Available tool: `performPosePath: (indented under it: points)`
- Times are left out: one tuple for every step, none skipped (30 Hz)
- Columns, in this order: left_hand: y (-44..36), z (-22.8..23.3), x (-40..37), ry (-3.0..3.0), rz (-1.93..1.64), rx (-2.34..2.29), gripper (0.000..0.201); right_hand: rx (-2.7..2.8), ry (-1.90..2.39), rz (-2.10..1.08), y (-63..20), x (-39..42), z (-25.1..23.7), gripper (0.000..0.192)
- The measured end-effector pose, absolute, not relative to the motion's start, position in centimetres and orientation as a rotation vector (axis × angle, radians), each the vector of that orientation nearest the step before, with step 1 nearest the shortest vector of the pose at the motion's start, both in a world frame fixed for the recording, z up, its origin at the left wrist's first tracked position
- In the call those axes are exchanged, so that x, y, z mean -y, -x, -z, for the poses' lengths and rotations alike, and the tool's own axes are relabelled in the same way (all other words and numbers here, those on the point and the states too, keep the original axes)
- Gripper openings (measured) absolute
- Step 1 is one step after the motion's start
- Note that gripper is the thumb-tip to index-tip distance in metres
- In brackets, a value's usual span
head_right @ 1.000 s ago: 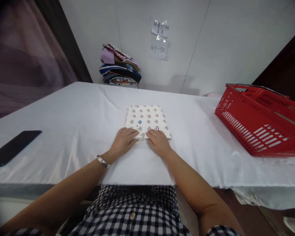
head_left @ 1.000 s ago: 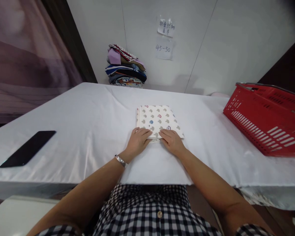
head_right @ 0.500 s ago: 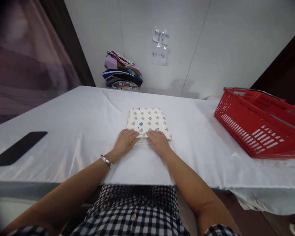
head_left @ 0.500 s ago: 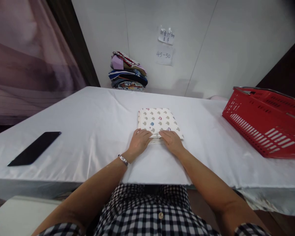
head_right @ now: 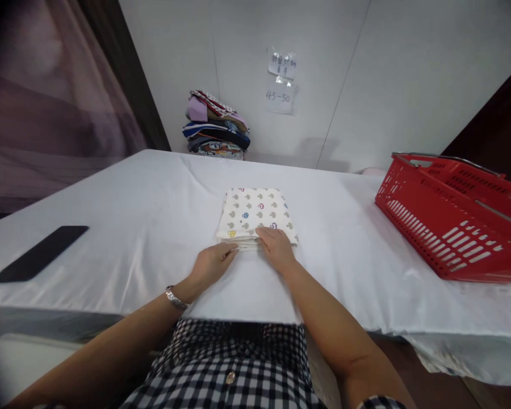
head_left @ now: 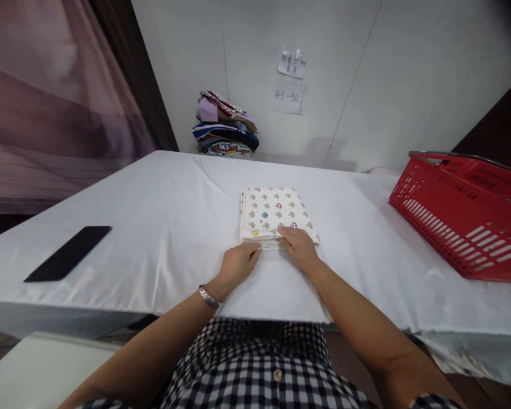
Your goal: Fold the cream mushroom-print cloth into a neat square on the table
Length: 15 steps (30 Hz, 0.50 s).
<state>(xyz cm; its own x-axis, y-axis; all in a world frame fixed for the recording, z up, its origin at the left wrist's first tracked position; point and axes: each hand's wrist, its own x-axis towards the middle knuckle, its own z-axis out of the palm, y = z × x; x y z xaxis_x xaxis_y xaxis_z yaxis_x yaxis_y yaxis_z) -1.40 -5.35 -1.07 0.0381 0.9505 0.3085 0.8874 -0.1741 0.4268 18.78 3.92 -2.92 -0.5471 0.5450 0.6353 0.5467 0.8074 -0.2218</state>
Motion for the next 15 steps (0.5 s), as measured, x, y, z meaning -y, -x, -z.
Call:
performPosePath:
  points:
    - [1.3, 1.2, 5.3, -2.144, -0.778, -1.96, 0.024, 2.252, 0.805, 0.007, -18.7, -4.0, 3.0, 0.029]
    - [1.2, 1.4, 5.1, -2.142, -0.761, -1.967, 0.026, 2.242, 0.812, 0.011, -18.7, -4.0, 3.1, 0.029]
    - [1.1, 1.4, 4.8, -2.166, -0.751, -1.96, 0.028, 2.239, 0.819, 0.015, -18.7, -4.0, 3.1, 0.029]
    - [1.1, 1.4, 4.6, -2.214, -0.736, -1.941, 0.03, 2.241, 0.825, 0.017, -18.6, -4.0, 3.2, 0.029]
    - [1.1, 1.4, 4.3, -2.274, -0.712, -1.923, 0.031, 2.244, 0.829, 0.019, -18.6, -4.0, 3.2, 0.029]
    - [1.0, 1.3, 4.0, -2.332, -0.674, -1.914, 0.031, 2.249, 0.833, 0.018, -18.6, -4.0, 3.1, 0.029]
    - [0.9, 1.3, 3.8, -2.377, -0.624, -1.92, 0.03, 2.254, 0.836, 0.015, -18.7, -3.9, 3.1, 0.03]
    - [0.8, 1.2, 3.5, -2.403, -0.567, -1.936, 0.03, 2.261, 0.839, 0.012, -18.7, -3.9, 3.0, 0.03]
    - [0.6, 1.1, 3.4, -2.411, -0.512, -1.958, 0.029, 2.271, 0.842, 0.01, -18.7, -3.8, 2.9, 0.03]
    - [0.5, 1.0, 3.2, -2.406, -0.466, -1.981, 0.028, 2.286, 0.842, 0.008, -18.7, -3.7, 2.8, 0.03]
    - [0.3, 0.9, 3.1, -2.393, -0.432, -2.001, 0.027, 2.303, 0.84, 0.008, -18.7, -3.6, 2.7, 0.03]
    - [0.2, 0.9, 3.0, -2.377, -0.408, -2.017, 0.027, 2.32, 0.835, 0.009, -18.7, -3.6, 2.6, 0.03]
    - [0.0, 0.8, 3.0, -2.362, -0.39, -2.032, 0.028, 2.334, 0.828, 0.013, -18.6, -3.5, 2.5, 0.03]
    - [0.0, 0.8, 2.9, -2.35, -0.373, -2.048, 0.029, 2.341, 0.82, 0.017, -18.6, -3.5, 2.5, 0.031]
    - [-0.1, 0.8, 2.9, -2.344, -0.354, -2.061, 0.029, 2.344, 0.814, 0.02, -18.6, -3.5, 2.5, 0.031]
